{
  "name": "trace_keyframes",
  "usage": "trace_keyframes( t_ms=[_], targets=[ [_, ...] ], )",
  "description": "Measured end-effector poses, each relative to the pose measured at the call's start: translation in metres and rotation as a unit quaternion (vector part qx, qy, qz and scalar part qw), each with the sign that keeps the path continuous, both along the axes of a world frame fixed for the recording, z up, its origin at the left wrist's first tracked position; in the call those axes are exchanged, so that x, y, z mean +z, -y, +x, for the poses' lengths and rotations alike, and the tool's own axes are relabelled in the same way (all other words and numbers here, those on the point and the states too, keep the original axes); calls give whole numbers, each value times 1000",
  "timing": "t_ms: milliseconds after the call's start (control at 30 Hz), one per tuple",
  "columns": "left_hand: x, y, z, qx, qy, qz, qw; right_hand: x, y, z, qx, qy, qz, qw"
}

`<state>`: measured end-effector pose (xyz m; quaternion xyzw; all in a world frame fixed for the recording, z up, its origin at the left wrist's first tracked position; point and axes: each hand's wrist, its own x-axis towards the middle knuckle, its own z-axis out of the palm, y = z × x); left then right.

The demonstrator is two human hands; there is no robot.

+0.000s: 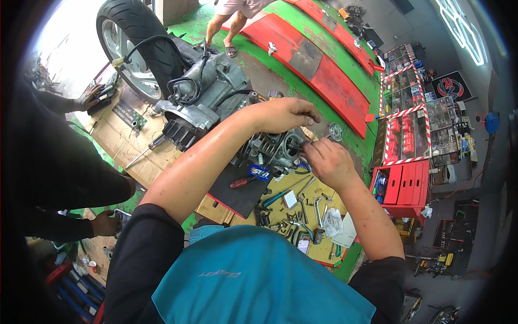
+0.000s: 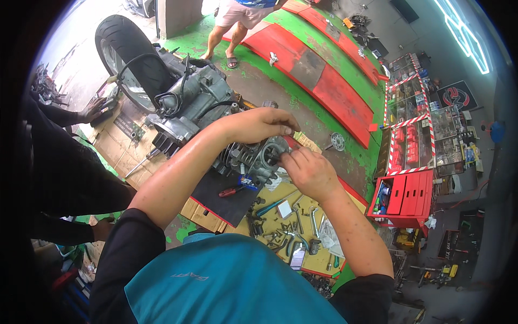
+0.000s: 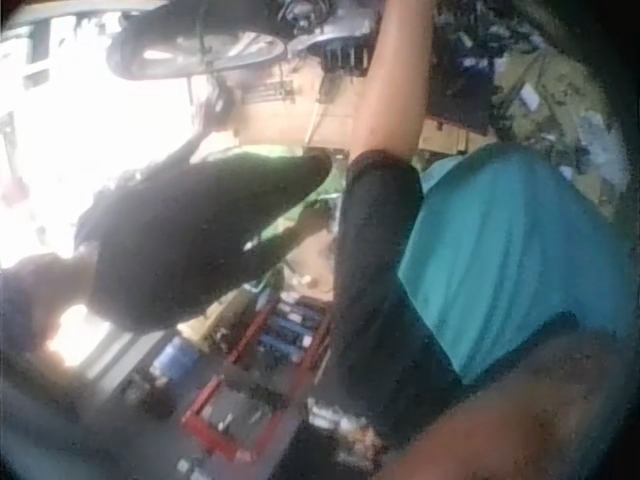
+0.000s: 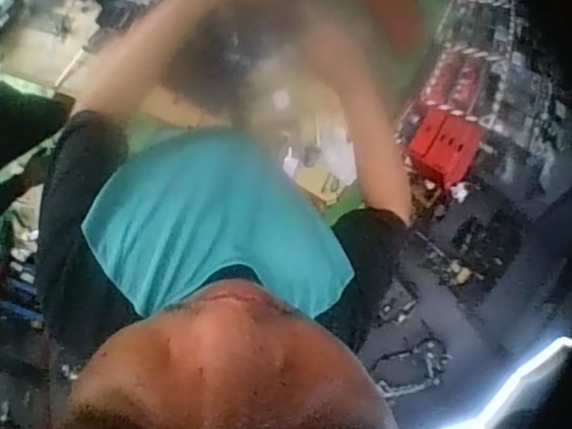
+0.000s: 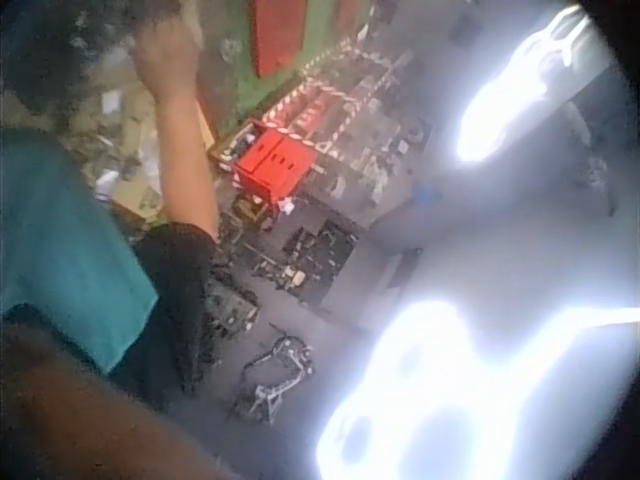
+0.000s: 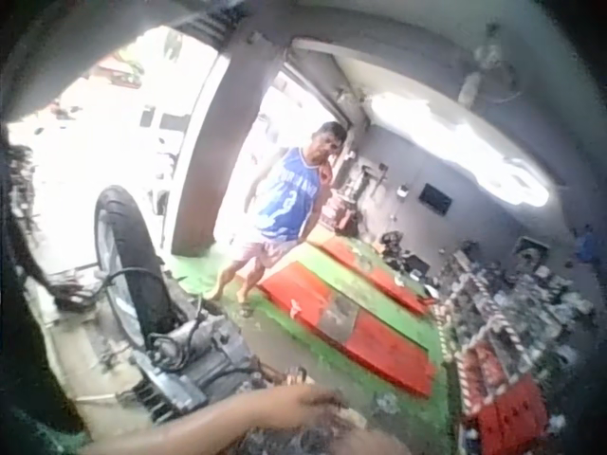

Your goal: The person assembles a motorcycle engine on a workbench, installing a timing chain and sprocket into the cylinder head. They use a screwdriver to tighten bolts and a power drill to secure components. The person also handles a gear and other small engine parts during the process.

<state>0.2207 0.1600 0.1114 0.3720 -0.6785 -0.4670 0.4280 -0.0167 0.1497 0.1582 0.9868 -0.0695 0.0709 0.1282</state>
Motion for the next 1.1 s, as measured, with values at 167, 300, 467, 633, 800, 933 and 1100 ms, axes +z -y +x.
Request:
trace_keyframes(
  t_ms=[167,300,467,633,800,933,1100],
  targets=[
    [-3,-15,4,24,-31,8,999,-5,-6,2,-38,26,3,999],
    [-5,-26,5,45,-71,18,996,-6,-15,13,-144,48,102,983],
    [4,-50,7,71,17,-108,991,3,-25,28,-383,74,374,841],
    [9,-91,-4,127,115,-177,969,-2,-20,27,-470,111,630,609],
    [-6,-80,-10,172,72,-156,970,-5,-20,26,-458,91,523,713],
    [7,-55,-11,166,71,-116,977,-1,-34,21,-264,211,259,905],
    [-2,-10,-3,61,114,-128,983,16,-15,1,-79,115,79,987]
  ],
)
